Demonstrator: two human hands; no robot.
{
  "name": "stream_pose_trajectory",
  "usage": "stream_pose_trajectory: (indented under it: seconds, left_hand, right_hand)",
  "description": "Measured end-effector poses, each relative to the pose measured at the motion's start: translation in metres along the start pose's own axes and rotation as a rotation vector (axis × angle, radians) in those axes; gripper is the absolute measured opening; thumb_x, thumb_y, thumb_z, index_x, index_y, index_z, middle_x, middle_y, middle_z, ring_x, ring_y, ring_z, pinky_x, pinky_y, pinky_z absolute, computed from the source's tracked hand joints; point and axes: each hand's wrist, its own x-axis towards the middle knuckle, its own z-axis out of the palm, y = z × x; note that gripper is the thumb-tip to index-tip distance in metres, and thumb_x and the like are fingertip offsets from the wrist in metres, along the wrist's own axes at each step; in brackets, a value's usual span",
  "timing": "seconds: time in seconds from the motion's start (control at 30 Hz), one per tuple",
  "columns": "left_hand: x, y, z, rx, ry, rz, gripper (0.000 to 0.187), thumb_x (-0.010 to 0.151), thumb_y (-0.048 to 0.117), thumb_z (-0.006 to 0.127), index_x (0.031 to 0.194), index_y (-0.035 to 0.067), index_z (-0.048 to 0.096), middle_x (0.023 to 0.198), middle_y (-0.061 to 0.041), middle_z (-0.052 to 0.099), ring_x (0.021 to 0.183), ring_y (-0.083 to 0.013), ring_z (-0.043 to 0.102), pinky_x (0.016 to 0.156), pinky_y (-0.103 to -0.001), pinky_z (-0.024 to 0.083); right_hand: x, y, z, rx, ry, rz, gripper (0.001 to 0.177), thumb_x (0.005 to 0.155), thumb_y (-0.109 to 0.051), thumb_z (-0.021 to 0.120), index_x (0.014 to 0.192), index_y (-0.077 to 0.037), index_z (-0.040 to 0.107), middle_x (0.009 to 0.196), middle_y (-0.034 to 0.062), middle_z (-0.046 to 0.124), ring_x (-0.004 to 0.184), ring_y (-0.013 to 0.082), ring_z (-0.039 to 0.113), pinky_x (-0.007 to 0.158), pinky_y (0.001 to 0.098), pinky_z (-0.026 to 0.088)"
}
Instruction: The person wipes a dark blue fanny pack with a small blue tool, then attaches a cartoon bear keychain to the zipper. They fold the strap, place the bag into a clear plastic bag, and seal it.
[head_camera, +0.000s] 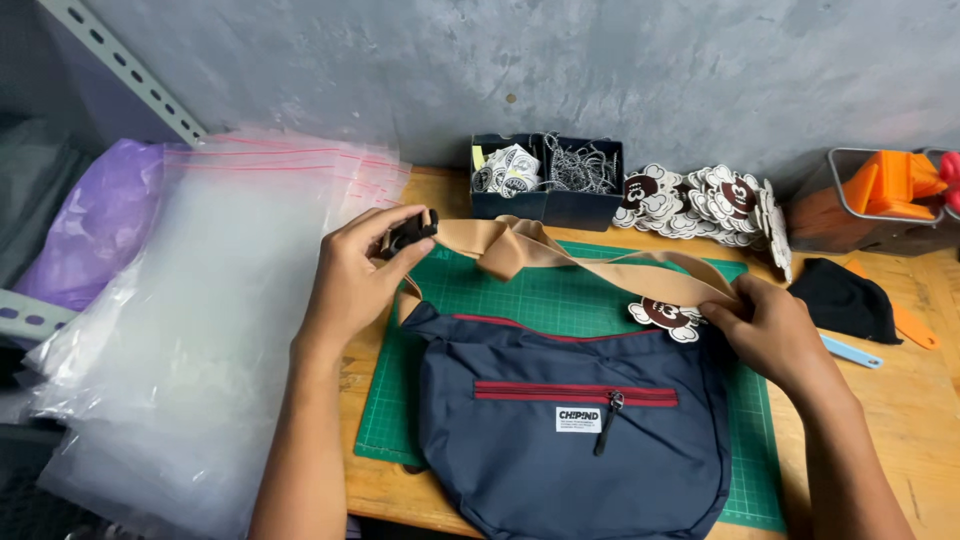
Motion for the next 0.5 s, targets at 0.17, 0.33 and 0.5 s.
stream_pose_trajectory:
  seconds: [0.17,0.33,0.5]
  left_hand:
    - [0.001,0.0,-0.001,-0.228,-0.017,-0.13,0.041,0.107,0.026,0.078,0.14,0.002,0.078,0.131,-0.008,0.082,0.12,-0.014,0.075,0.1,-0.027,0.061]
    - [0.001,-0.009,-0.002,-0.412,-0.034,-0.228,0.041,0.108,0.028,0.076,0.139,0.0,0.079,0.122,-0.005,0.084,0.092,-0.0056,0.069,0.077,-0.02,0.057]
    - [0.002,-0.018,0.012,-0.384,0.087,-0.193,0.049,0.113,0.036,0.07,0.149,0.002,0.068,0.101,-0.001,0.07,0.081,-0.0082,0.062,0.078,-0.023,0.057]
  right_hand:
    - [0.004,0.008,0.006,-0.023,-0.001,-0.207,0.046,0.109,-0.038,0.077,0.087,-0.008,0.05,0.075,0.0082,0.047,0.075,0.0239,0.041,0.069,0.0429,0.038]
    - [-0.004,-0.004,0.001,-0.01,-0.053,-0.245,0.046,0.119,-0.041,0.065,0.086,-0.009,0.054,0.075,0.007,0.049,0.075,0.0215,0.044,0.069,0.0408,0.039]
    - [0.004,0.005,0.009,-0.096,-0.046,-0.242,0.044,0.118,-0.041,0.063,0.085,-0.012,0.062,0.071,0.0107,0.059,0.074,0.0266,0.05,0.076,0.0404,0.046]
